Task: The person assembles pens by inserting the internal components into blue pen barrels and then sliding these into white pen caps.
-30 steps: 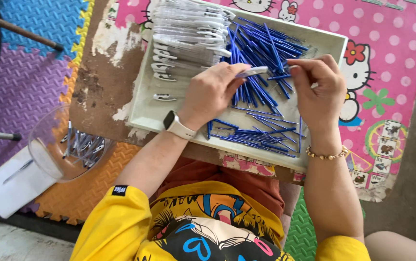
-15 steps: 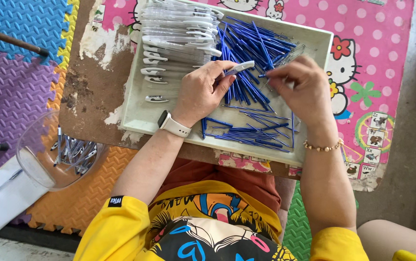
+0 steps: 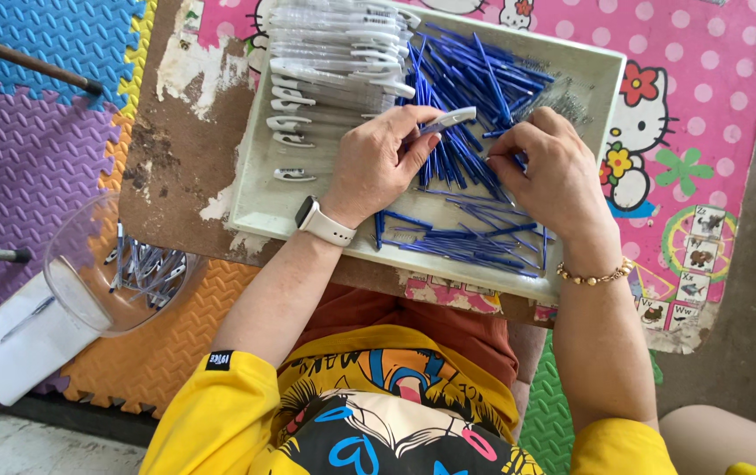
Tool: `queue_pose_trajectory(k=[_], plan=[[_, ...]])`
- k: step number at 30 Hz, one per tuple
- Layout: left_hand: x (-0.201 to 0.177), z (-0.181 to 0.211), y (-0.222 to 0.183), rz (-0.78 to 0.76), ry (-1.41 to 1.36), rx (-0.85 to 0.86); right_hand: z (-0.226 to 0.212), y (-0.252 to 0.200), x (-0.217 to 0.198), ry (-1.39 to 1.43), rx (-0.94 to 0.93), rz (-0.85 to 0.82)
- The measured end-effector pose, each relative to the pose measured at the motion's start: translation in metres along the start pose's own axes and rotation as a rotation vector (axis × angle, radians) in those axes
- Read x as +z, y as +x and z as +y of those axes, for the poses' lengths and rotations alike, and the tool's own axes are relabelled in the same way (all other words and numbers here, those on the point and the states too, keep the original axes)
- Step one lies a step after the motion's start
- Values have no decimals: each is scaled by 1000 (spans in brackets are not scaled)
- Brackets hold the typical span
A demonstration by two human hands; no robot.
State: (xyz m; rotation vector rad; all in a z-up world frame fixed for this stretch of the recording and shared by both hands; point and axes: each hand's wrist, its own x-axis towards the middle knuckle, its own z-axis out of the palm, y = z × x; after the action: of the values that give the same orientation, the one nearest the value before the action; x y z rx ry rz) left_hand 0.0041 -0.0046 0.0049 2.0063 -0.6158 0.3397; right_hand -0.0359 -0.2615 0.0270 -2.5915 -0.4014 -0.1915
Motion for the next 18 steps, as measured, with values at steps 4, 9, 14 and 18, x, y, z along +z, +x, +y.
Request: queue_pose_trajectory(k=[4,9,14,18], plan=[[-1,0,1,-14,4,3,-1,0,2,13,45,-31],[-3,2,0,-32,-9,5,-6,4,5,129,39,128],[-13,9,4,-155,67,113,-28,7,-4,906,199,206],[-15,10,3,-183,10,122,-34,6,-3,977,216,196]])
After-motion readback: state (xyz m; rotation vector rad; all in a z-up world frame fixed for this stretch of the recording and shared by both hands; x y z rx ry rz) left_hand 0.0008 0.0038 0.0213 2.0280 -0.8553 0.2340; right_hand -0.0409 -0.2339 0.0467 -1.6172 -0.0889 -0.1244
